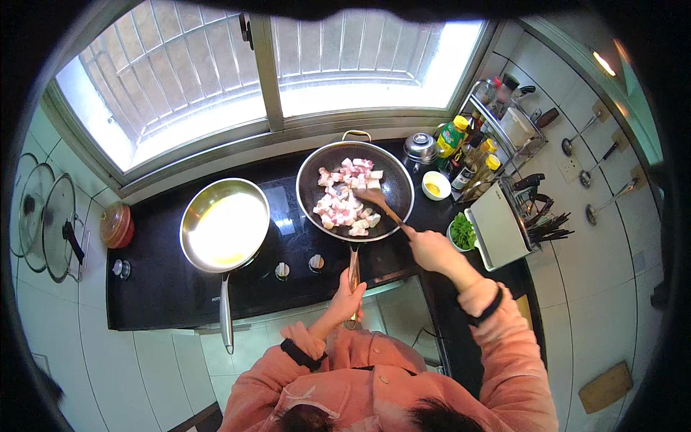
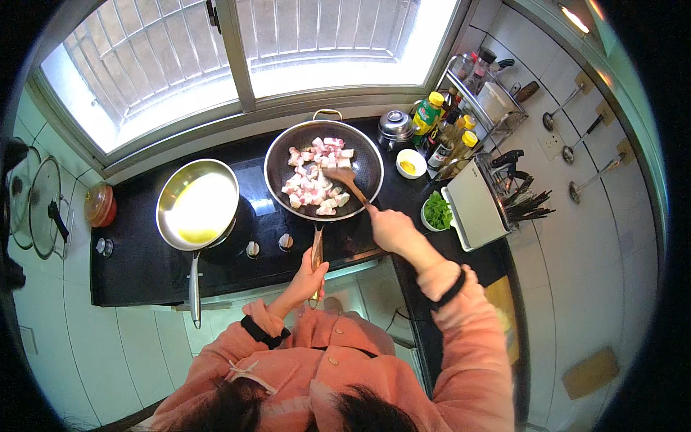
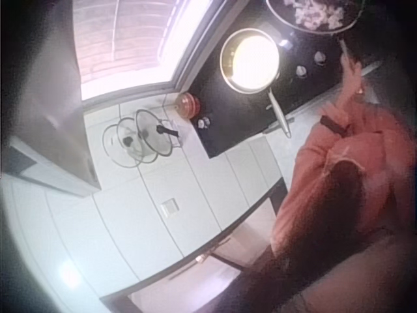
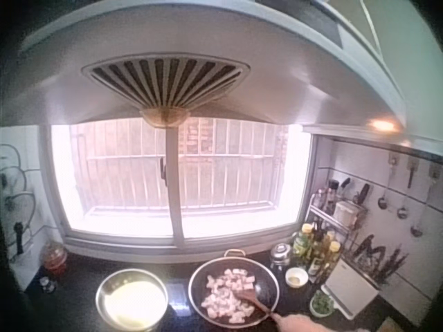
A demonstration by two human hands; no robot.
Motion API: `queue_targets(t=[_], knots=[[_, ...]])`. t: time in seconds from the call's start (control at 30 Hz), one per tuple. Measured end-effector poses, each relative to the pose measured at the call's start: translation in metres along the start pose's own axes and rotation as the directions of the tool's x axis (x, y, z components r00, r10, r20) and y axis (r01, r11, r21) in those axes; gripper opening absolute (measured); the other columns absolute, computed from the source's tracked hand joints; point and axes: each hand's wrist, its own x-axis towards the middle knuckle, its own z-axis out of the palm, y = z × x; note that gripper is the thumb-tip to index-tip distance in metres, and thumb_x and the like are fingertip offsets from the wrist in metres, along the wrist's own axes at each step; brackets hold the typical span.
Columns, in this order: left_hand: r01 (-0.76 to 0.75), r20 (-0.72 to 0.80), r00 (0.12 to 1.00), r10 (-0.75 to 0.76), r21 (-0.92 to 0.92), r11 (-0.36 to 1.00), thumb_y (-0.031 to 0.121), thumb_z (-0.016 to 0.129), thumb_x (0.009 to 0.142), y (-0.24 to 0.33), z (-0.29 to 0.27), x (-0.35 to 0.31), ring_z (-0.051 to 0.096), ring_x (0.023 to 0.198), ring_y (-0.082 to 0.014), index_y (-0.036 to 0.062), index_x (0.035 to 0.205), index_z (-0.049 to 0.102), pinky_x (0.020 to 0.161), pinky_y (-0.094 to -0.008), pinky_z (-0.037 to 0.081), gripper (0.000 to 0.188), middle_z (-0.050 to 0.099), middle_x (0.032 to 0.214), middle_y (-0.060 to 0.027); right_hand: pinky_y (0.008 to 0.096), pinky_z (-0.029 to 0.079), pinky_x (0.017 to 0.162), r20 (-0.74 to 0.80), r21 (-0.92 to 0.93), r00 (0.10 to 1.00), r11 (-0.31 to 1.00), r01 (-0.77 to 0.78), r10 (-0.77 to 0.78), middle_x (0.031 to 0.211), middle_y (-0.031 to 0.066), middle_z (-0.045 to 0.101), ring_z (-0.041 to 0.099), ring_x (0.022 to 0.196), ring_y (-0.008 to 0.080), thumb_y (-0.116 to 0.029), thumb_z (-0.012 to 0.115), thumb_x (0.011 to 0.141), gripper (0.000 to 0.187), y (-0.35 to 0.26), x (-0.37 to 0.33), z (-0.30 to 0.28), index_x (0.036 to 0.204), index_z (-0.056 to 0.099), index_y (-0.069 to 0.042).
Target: The person slices potatoes on a cutting board, then adds oil to a pan and stirs meat in another pan. They transfer the sliced potatoes into the oiled pan and stir them with chopsticks.
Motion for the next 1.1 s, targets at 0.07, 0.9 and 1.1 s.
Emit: queue_targets(t=[0.07, 0.9, 1.1], knots=[[0.018, 0.001, 1.0, -0.018, -0.001, 1.0, 0.021, 0.049, 0.094, 0.0, 0.0, -0.001, 0.048, 0.042, -0.0155, 0.0218, 0.139, 0.016, 0.036, -0.0313, 0.044, 0.056, 0.047, 0.067, -0.006, 0.0477, 0.053, 0.069, -0.062, 0.109, 0.995, 0.991, 0.079, -0.073, 0.084, 0.025, 0.065, 0.065, 0.079, 0.0395, -0.008, 0.047, 0.083, 0.048, -0.014, 0.006, 0.001, 0.13, 0.042, -0.002], [0.013, 0.012, 1.0, -0.013, -0.013, 1.0, 0.023, 0.05, 0.094, 0.0, -0.003, -0.003, 0.048, 0.043, -0.0154, 0.0188, 0.14, 0.016, 0.038, -0.0312, 0.044, 0.057, 0.047, 0.069, -0.0064, 0.0416, 0.054, 0.064, -0.042, -0.154, 0.986, 0.976, 0.152, -0.161, 0.082, 0.0191, 0.066, 0.066, 0.076, 0.0334, -0.007, 0.044, 0.085, 0.045, -0.011, 0.007, -0.014, 0.129, 0.041, 0.005], [-0.023, 0.014, 1.0, 0.023, -0.003, 1.0, 0.022, 0.05, 0.093, 0.0, -0.005, -0.003, 0.048, 0.043, -0.0154, 0.0197, 0.14, 0.016, 0.038, -0.0311, 0.044, 0.057, 0.047, 0.07, -0.0065, 0.044, 0.053, 0.066, 0.181, -0.14, 0.964, 0.965, 0.221, -0.195, 0.084, 0.021, 0.066, 0.065, 0.076, 0.0363, -0.005, 0.051, 0.077, 0.061, -0.01, -0.002, -0.033, 0.137, 0.037, -0.003]])
